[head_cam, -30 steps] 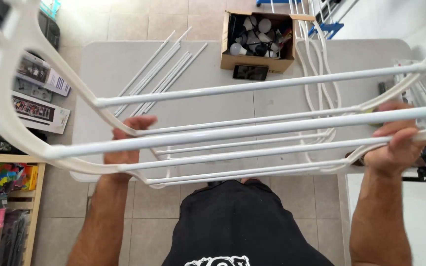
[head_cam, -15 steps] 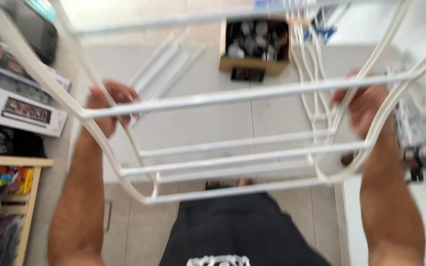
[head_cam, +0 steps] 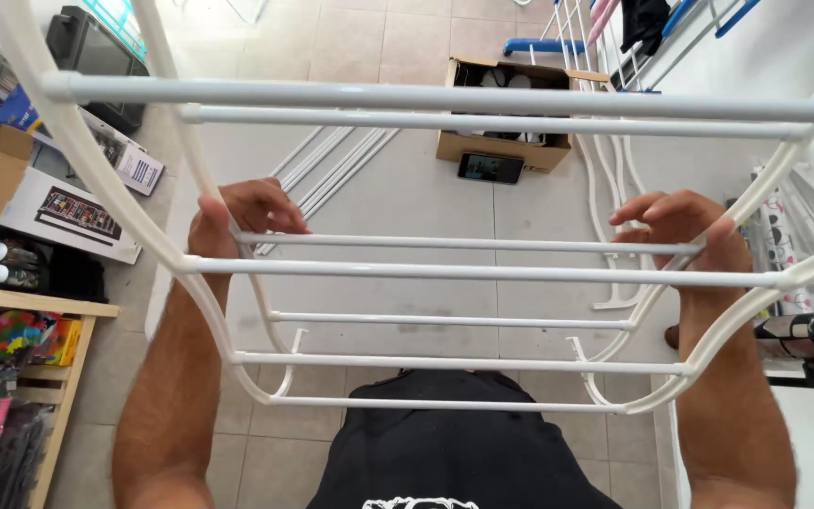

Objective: Assembling a storage rack by inserting metal poles into plastic side supports and moving the structure.

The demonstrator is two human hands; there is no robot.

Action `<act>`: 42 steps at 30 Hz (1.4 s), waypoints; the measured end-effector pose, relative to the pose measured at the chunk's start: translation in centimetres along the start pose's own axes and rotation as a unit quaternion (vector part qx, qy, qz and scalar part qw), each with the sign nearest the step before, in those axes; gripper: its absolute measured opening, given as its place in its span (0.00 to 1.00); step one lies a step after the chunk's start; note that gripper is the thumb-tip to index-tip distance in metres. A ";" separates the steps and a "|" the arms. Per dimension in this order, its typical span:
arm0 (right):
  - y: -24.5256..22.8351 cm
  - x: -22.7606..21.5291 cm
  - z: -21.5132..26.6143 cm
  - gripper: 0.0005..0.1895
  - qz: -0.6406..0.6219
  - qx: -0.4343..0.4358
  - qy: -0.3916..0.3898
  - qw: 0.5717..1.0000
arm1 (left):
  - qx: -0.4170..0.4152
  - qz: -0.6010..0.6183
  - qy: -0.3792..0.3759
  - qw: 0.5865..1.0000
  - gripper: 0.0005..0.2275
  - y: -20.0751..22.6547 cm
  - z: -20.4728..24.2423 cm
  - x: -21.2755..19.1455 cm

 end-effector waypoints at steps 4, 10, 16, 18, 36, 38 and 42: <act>-0.6 -0.5 0.4 0.29 -0.004 0.021 -0.006 1.000 | -0.032 0.055 -0.045 0.997 0.40 1.4 0.2 1.4; -0.1 0.1 0.6 0.29 0.003 0.010 0.043 0.999 | -0.064 0.148 -0.014 0.987 0.37 -5.0 -1.0 -1.4; 3.3 -1.4 1.3 0.32 0.107 0.040 0.075 0.991 | -0.095 0.073 0.048 0.992 0.36 -11.0 3.5 -3.1; 5.3 -2.0 4.9 0.30 0.113 0.048 0.102 0.987 | -0.108 0.078 0.069 0.989 0.32 -11.9 7.0 -2.5; 0.0 -0.2 7.6 0.19 -0.044 0.060 0.060 0.995 | -0.015 0.091 0.003 0.996 0.31 -3.5 8.0 1.8; -0.6 0.1 6.5 0.21 -0.040 0.038 0.074 0.996 | -0.003 0.124 0.002 0.992 0.33 -2.9 6.6 2.7; -1.2 -0.7 6.5 0.19 -0.024 0.011 0.100 0.995 | -0.045 0.123 0.035 0.991 0.31 -4.7 7.7 3.7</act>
Point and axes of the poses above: each hand's wrist, its own z-axis away from the middle knuckle, its own x-axis out of the palm, y = z × x, the point moved 5 cm from there along -z, towards the middle knuckle, and after that the axes turned 10 degrees about y, right-handed, at the moved point
